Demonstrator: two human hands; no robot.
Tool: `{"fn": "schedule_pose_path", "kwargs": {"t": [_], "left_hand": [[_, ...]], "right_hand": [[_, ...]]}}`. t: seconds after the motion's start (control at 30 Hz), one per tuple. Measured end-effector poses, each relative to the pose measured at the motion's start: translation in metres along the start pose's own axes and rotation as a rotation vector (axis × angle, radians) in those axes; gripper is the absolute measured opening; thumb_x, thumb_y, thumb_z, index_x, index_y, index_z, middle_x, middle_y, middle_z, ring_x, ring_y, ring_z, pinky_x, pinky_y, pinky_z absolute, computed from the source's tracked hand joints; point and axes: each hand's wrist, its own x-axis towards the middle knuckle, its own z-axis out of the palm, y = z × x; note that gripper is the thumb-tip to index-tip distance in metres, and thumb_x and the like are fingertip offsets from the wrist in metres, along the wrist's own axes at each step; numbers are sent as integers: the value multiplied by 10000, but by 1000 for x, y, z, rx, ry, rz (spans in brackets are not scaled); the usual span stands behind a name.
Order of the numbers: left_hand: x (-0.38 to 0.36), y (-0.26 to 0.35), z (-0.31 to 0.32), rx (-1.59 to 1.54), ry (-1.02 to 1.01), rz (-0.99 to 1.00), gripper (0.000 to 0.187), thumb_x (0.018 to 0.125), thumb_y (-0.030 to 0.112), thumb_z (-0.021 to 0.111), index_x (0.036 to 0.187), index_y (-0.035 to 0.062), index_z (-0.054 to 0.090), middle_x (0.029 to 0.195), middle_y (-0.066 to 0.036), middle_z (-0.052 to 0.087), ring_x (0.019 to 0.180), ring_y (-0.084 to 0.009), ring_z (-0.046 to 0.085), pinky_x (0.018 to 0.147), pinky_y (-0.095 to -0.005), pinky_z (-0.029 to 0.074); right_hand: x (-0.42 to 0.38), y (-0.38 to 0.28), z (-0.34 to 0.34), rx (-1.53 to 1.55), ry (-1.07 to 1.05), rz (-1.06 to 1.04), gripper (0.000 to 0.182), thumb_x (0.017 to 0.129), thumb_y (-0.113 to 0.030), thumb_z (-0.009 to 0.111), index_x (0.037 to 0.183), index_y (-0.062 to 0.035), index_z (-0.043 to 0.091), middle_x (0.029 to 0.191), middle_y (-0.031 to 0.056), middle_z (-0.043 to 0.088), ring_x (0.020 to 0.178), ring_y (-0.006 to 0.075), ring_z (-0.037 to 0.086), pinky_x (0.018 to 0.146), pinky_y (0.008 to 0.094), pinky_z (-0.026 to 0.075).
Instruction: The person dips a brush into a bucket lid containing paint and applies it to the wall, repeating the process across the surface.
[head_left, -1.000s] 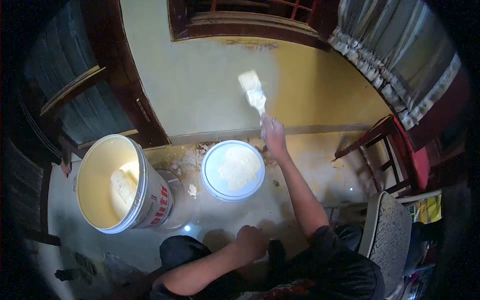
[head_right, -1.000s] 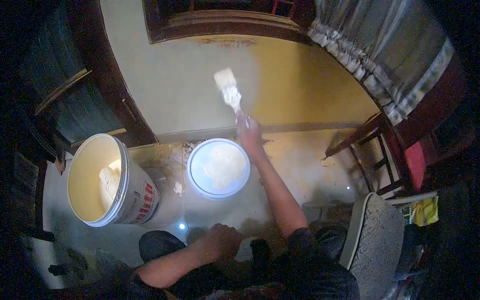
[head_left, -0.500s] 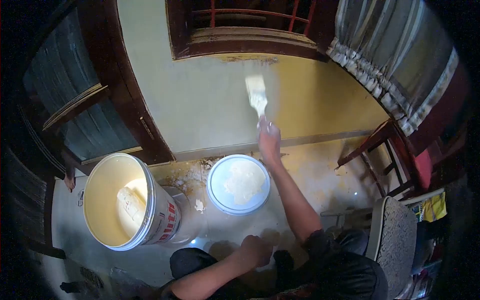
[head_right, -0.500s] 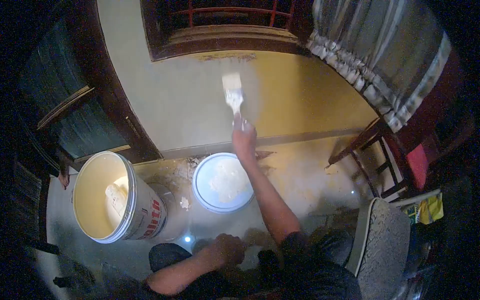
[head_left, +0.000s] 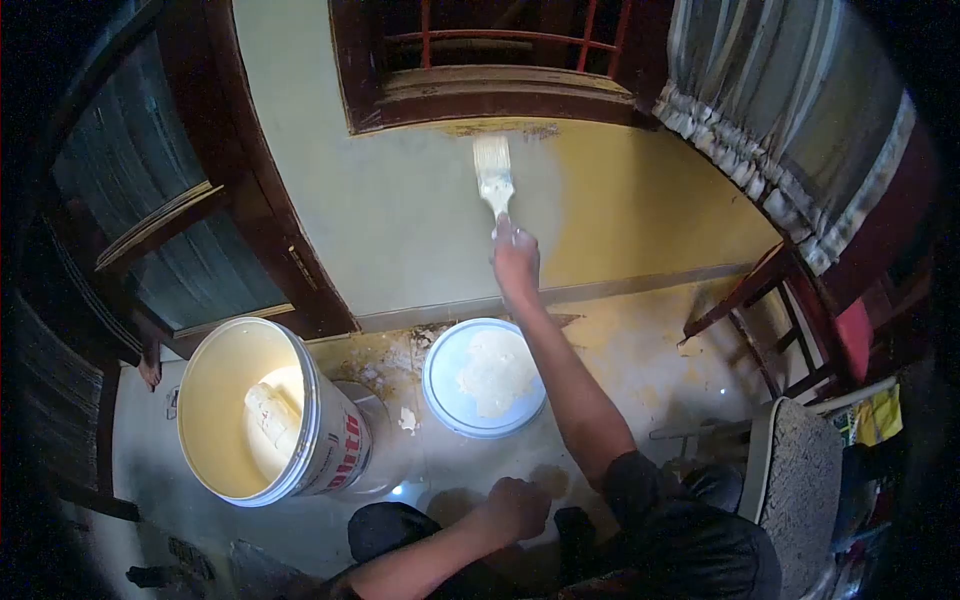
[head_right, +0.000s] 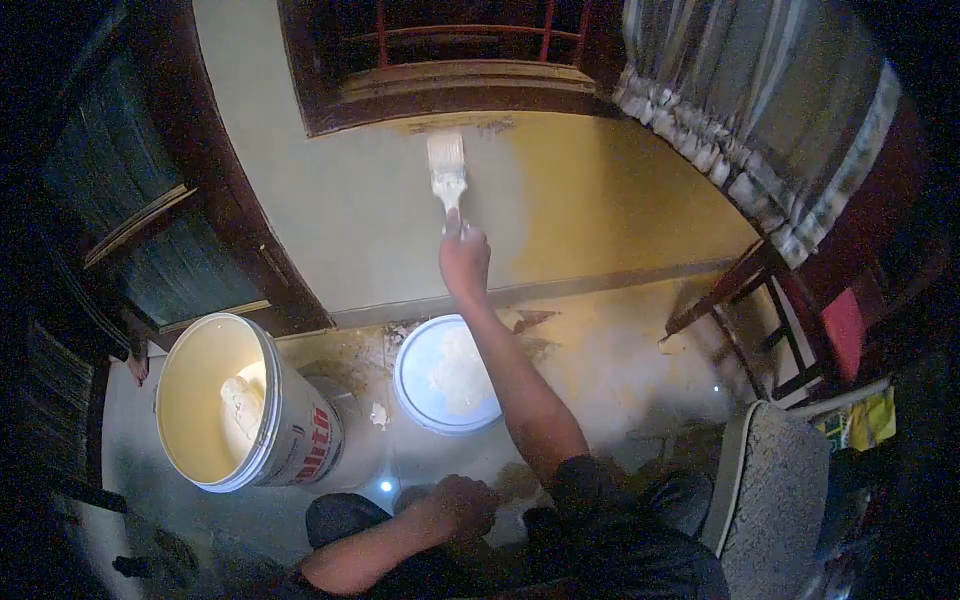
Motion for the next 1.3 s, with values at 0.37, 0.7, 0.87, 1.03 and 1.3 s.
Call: {"fn": "schedule_pose_path", "kwargs": {"t": [0.37,0.7,0.87,1.03,1.3], "left_hand": [[1,5,-7,23,-94,-37,166,725,133,514,795,60,646,839,-114,637,781,-263,626,649,-368,492],[-2,4,6,86,-1,8,172,735,153,518,807,59,642,850,-115,634,769,-256,625,641,-362,491],[-7,4,2,46,-24,40,182,730,177,539,817,48,633,847,-143,630,787,-281,621,655,-382,493],[-11,7,-1,41,-5,20,171,724,141,517,806,55,640,840,-126,633,779,-269,624,652,-373,492],[-13,8,-6,53,-35,58,191,723,173,565,824,27,636,832,-170,631,774,-305,622,658,-409,495]], "right_hand": [[-5,-24,6,29,47,-29,479,874,-363,384,766,62,576,727,246,572,715,376,552,696,428,404],[-24,-32,26,6,-2,-119,480,881,-364,372,778,61,569,753,256,574,798,387,556,731,426,405],[-38,-9,33,-113,157,-223,467,872,-369,387,698,36,541,545,133,511,519,237,513,552,360,412],[-16,-28,35,-33,105,-211,462,870,-371,396,689,27,545,545,133,521,545,255,522,569,371,405],[-27,-29,21,-92,144,-273,480,873,-392,376,700,19,551,566,156,531,564,284,521,585,391,402]]}}
